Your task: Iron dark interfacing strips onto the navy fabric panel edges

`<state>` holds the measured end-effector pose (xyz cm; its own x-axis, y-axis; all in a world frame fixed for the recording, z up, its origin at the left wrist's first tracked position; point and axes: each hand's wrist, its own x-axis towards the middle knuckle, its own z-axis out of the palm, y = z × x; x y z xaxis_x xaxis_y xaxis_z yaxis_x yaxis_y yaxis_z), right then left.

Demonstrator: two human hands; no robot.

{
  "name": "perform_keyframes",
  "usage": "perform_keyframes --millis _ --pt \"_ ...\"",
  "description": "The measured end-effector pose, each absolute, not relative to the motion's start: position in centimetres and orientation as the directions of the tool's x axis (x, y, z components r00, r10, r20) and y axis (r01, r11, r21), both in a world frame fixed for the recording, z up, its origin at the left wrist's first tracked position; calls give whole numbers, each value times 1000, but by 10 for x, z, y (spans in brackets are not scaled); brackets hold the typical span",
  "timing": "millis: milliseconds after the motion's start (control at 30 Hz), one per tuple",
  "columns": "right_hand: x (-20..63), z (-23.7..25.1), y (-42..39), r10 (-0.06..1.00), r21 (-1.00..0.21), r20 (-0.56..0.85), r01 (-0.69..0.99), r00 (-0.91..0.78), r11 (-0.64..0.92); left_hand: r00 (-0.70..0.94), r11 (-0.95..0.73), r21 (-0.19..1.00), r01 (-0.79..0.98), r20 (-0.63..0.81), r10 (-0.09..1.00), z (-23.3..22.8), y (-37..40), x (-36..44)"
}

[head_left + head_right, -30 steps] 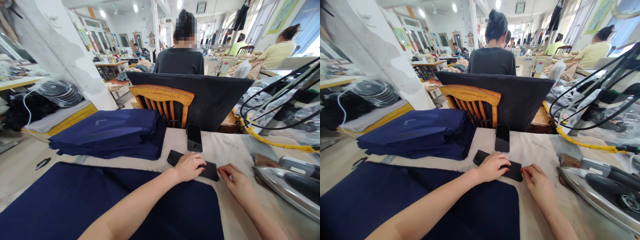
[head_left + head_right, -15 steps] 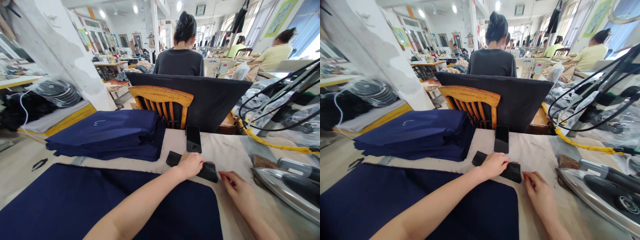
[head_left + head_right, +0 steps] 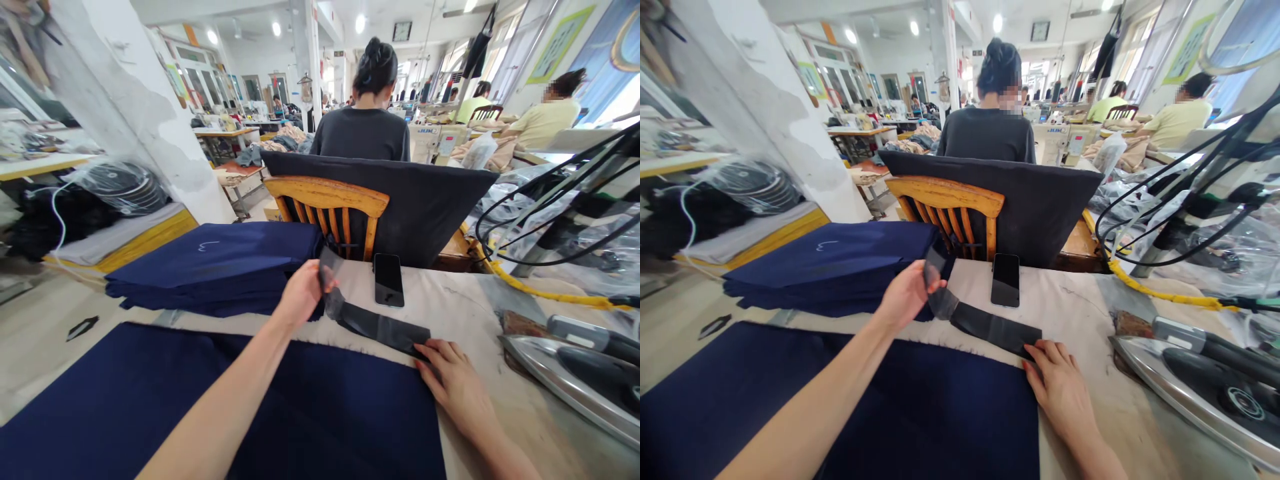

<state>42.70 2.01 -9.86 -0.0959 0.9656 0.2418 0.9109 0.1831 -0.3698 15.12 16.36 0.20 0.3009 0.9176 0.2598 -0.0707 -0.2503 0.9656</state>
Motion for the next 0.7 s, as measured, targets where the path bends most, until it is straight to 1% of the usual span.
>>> perform_keyframes --millis 33,67,100,167,233,300,333,367,433,467,500,567,600,633,667,700 --pt "427 -99 20 966 -373 239 909 -99 186 248 -190 955 -228 245 937 13 157 131" --pt "428 -99 20 966 -378 237 907 -101 187 228 -148 939 -311 225 947 24 147 112" --pt "428 -99 21 967 -384 235 904 -100 187 227 -124 935 -333 207 952 34 136 95" --pt "429 -98 23 968 -399 233 898 -94 183 266 -73 946 -315 163 950 51 109 67" --pt "429 -97 25 969 -418 233 891 -84 178 299 -68 954 -292 158 941 64 82 48" --pt "427 -92 25 968 -441 239 880 -71 173 363 -102 972 -210 175 915 72 56 41" --pt "424 -88 23 967 -456 247 874 -56 167 411 -119 985 -126 162 897 73 44 41" --pt "419 -83 20 965 -471 261 868 -33 157 465 -127 992 -23 123 877 73 34 44" --pt "402 -69 8 961 -509 276 850 14 134 558 -104 979 173 -10 830 69 16 56" --pt "392 -62 -1 967 -573 253 811 35 120 592 -80 970 230 -74 802 65 10 65" --pt "379 -53 -10 978 -650 207 751 36 110 623 -54 964 260 -125 772 60 4 74" --pt "353 -39 -29 999 -887 34 458 -43 50 668 -29 962 272 -166 725 47 -2 91" --pt "340 -33 -38 991 -952 -23 306 -134 19 684 -21 964 265 -173 709 41 -4 99" --pt "329 -28 -45 980 -984 -45 177 -196 -10 698 -14 967 254 -173 695 35 -4 105" --pt "320 -26 -50 973 -994 -50 104 -227 -26 713 -4 971 240 -173 680 30 -4 110" --pt "313 -24 -55 973 -996 -46 79 -225 -29 727 11 974 228 -178 663 26 -4 113"
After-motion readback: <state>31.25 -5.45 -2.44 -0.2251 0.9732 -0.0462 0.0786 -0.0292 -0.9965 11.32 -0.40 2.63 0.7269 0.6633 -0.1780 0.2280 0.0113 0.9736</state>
